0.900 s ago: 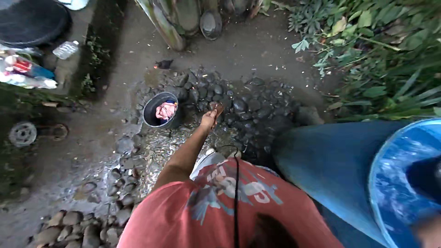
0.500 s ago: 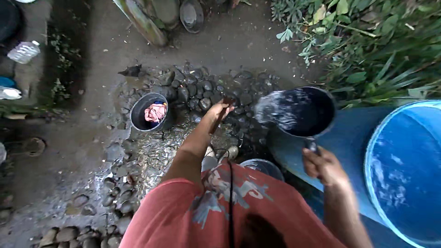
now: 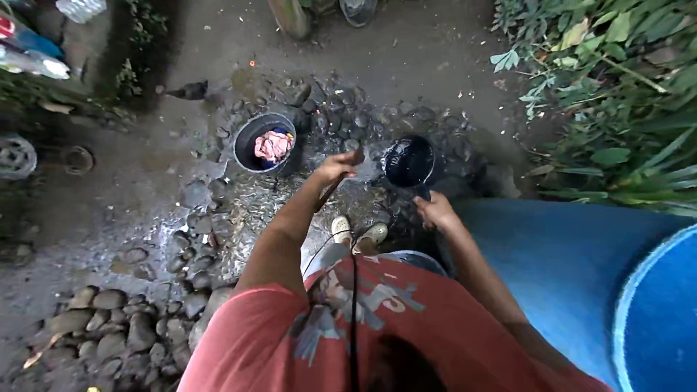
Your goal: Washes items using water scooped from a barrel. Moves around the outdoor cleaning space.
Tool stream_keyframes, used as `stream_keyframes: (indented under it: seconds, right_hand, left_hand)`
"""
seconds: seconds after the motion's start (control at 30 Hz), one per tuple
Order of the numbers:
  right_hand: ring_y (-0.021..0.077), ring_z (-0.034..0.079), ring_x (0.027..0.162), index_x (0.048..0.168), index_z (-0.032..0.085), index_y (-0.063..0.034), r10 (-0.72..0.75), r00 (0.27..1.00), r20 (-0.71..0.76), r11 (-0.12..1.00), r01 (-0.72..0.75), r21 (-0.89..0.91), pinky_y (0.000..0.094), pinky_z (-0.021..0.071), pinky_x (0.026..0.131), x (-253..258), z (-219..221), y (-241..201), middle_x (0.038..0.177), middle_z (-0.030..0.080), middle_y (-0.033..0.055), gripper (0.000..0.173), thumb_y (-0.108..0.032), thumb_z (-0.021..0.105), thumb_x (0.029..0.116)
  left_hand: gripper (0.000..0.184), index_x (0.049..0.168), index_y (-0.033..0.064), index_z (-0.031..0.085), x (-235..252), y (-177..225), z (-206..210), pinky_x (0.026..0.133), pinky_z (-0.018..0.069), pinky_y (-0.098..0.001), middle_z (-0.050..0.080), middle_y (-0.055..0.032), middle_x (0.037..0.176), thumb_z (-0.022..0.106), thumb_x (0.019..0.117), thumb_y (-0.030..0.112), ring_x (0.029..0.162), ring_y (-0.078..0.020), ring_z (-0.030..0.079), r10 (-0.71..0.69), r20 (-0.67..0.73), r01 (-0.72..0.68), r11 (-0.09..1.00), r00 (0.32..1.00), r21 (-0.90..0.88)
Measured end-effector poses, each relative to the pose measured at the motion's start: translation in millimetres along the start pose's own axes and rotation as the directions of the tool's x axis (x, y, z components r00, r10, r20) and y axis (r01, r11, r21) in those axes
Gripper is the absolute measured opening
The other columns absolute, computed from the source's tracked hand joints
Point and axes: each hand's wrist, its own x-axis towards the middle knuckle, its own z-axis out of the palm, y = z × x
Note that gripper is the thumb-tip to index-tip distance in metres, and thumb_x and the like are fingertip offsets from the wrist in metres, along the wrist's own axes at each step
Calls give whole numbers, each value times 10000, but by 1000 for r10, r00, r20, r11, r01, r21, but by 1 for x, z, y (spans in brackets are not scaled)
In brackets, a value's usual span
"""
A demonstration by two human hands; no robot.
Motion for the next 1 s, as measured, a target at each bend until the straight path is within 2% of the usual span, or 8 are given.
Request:
stream_keyframes:
  seconds: [0.13,0.3,0.37,0.63,0.73,0.8,0.9,1.0]
  right_hand:
    - [120,464,486,1338,530,-36,-48,998,28,996,50,-80,296,436,465,-10,7,-10,710,536,48,388,-305,569,1062]
    - [191,583,632,1328,548,-25,-175,981,79,944,190,-269,403,528,605,-43,14,-22,854,619,110,425,-331,583,1036]
    - [204,625,710,1313,567,-18,-240,966,96,912,258,-318,421,550,692,-56,22,-32,904,647,127,421,-331,589,1032]
    - [233,699,929,1272,617,0,-428,890,157,819,456,-349,450,564,878,-80,51,-74,1023,710,168,396,-307,604,1022]
    - [274,689,898,1259,615,8,-394,906,154,831,423,-360,498,557,860,-61,61,-83,980,699,182,375,-283,620,1022]
    - [355,688,928,1299,592,-5,-304,948,96,847,315,-428,576,543,872,-39,69,-87,1004,692,217,397,-300,611,1034]
    - [452,682,1041,1401,542,-40,-211,977,-31,822,160,-546,678,519,903,4,79,-84,1126,694,260,477,-363,564,1051]
    - [459,665,1124,1436,514,-37,-151,985,-84,805,73,-588,679,516,931,34,74,-84,1219,673,267,492,-356,527,1061]
  left_hand:
    - [601,1548,56,357,-15,-28,-32,1023,520,-315,542,-129,1465,472,959,39,1218,-187,619,68,0,-60,887,998,-458]
    - [264,1267,109,526,-8,-38,-34,535,498,-143,656,-26,952,394,1107,272,628,-29,601,-361,-162,116,636,918,-763]
    - [211,1166,83,515,6,-51,-42,482,483,-138,608,-28,860,369,1072,204,549,-28,557,-364,-148,76,533,919,-843]
    - [193,898,129,526,-7,-40,-38,464,444,-141,520,57,662,417,1057,125,501,-1,484,-344,-399,-125,604,850,-787]
    - [161,1088,77,568,-25,-21,-31,632,481,-271,565,-40,894,463,1053,194,717,-107,520,-394,-459,45,795,796,-605]
    - [380,1272,53,576,-52,-14,-31,787,500,-383,597,-104,1058,408,1100,348,876,-184,557,-376,-386,158,857,842,-490]
    - [194,1117,115,570,-47,-33,-47,504,476,-130,612,20,837,432,1069,242,569,9,540,-280,-65,192,792,958,-579]
    - [312,1321,63,523,-41,-48,-60,397,393,-110,638,-49,950,389,1051,146,483,6,491,-262,182,314,670,948,-673]
